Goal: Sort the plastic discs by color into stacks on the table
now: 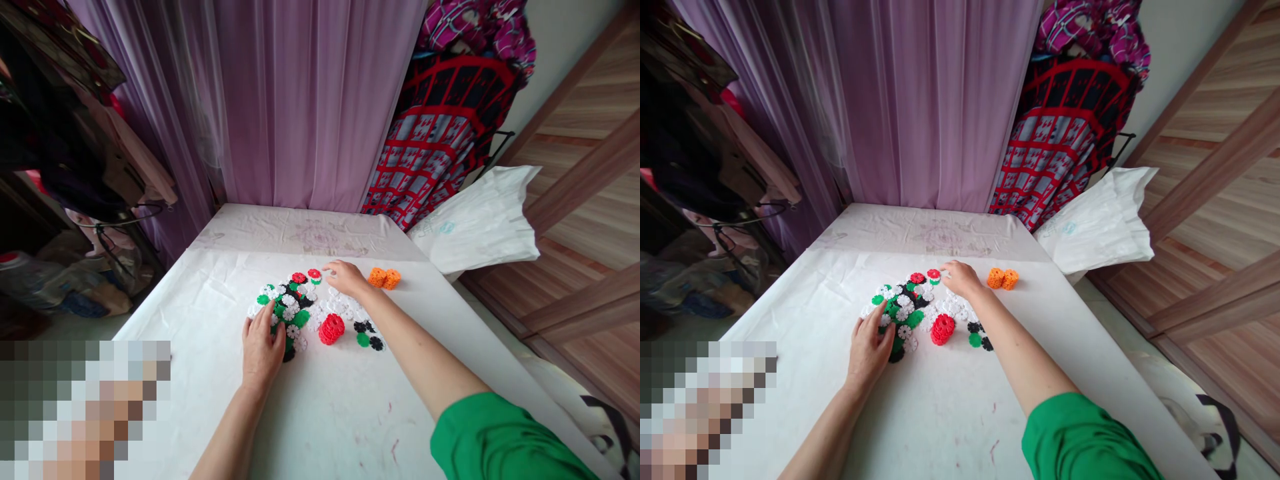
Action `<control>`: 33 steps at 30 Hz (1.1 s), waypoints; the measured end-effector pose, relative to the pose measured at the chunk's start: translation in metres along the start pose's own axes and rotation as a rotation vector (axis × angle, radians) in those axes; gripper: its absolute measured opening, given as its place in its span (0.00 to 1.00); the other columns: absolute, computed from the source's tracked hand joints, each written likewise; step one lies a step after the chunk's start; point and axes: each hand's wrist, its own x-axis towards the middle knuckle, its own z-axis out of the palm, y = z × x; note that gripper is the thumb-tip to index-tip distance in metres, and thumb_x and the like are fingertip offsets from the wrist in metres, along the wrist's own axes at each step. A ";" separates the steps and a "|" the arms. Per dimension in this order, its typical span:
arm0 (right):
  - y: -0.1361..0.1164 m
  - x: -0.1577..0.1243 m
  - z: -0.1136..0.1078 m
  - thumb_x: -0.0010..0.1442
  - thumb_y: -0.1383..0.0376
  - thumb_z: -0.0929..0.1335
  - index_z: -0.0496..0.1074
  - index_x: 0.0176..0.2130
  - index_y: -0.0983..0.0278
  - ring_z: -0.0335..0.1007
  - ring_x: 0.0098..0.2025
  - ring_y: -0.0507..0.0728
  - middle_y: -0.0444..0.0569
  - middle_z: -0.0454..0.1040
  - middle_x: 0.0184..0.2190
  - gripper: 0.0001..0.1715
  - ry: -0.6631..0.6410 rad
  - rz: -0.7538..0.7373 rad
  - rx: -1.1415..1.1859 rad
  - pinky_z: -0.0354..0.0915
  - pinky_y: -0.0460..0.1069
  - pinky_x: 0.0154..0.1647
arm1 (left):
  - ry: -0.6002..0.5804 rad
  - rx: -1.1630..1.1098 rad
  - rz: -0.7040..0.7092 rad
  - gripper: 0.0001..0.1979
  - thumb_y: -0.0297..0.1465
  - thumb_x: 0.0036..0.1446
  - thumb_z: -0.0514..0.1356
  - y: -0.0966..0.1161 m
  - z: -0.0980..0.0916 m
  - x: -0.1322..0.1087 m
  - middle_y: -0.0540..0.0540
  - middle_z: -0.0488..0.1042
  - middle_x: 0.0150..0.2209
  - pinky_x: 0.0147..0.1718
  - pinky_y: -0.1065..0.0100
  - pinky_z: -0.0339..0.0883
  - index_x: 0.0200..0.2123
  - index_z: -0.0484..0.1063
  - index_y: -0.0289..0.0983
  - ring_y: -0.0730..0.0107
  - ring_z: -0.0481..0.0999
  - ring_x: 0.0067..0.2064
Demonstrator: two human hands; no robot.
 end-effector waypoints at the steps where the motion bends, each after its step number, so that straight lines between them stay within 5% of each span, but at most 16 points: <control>1: -0.002 0.009 0.004 0.60 0.63 0.68 0.73 0.55 0.57 0.73 0.53 0.54 0.46 0.75 0.56 0.23 -0.015 0.005 -0.026 0.63 0.46 0.56 | 0.000 0.000 0.005 0.24 0.33 0.61 0.53 -0.001 0.000 0.000 0.40 0.75 0.56 0.63 0.46 0.54 0.61 0.65 0.43 0.57 0.74 0.56; 6: -0.017 0.035 0.022 0.58 0.52 0.69 0.69 0.59 0.59 0.70 0.56 0.59 0.50 0.75 0.55 0.31 -0.052 0.086 -0.073 0.64 0.49 0.54 | -0.004 0.005 0.004 0.23 0.33 0.62 0.53 -0.001 0.000 -0.001 0.41 0.76 0.55 0.62 0.46 0.54 0.61 0.65 0.42 0.58 0.74 0.56; 15: -0.026 0.043 0.023 0.56 0.58 0.69 0.67 0.58 0.60 0.73 0.53 0.60 0.51 0.77 0.51 0.31 -0.040 0.197 -0.030 0.66 0.50 0.50 | -0.016 0.019 -0.007 0.24 0.32 0.62 0.53 0.001 0.000 -0.001 0.42 0.76 0.54 0.64 0.46 0.52 0.62 0.64 0.44 0.59 0.75 0.54; 22: -0.002 -0.040 0.002 0.52 0.62 0.71 0.68 0.55 0.60 0.74 0.45 0.54 0.49 0.77 0.46 0.30 0.029 -0.009 0.587 0.68 0.48 0.44 | -0.019 0.014 -0.005 0.23 0.33 0.62 0.53 0.001 0.000 -0.001 0.41 0.75 0.56 0.64 0.46 0.52 0.61 0.65 0.43 0.58 0.74 0.55; 27: 0.001 -0.100 -0.013 0.49 0.65 0.71 0.69 0.55 0.58 0.73 0.46 0.56 0.46 0.77 0.45 0.32 0.031 -0.086 0.526 0.66 0.50 0.45 | -0.027 0.015 -0.014 0.24 0.34 0.62 0.52 0.003 -0.002 0.001 0.41 0.74 0.57 0.64 0.46 0.51 0.61 0.65 0.43 0.57 0.73 0.57; 33: -0.008 -0.111 -0.007 0.48 0.69 0.71 0.69 0.56 0.58 0.73 0.47 0.56 0.47 0.77 0.47 0.34 -0.014 -0.092 0.445 0.66 0.51 0.50 | -0.050 0.013 -0.035 0.24 0.34 0.61 0.52 0.004 -0.003 0.002 0.39 0.73 0.58 0.64 0.45 0.51 0.60 0.66 0.39 0.56 0.75 0.55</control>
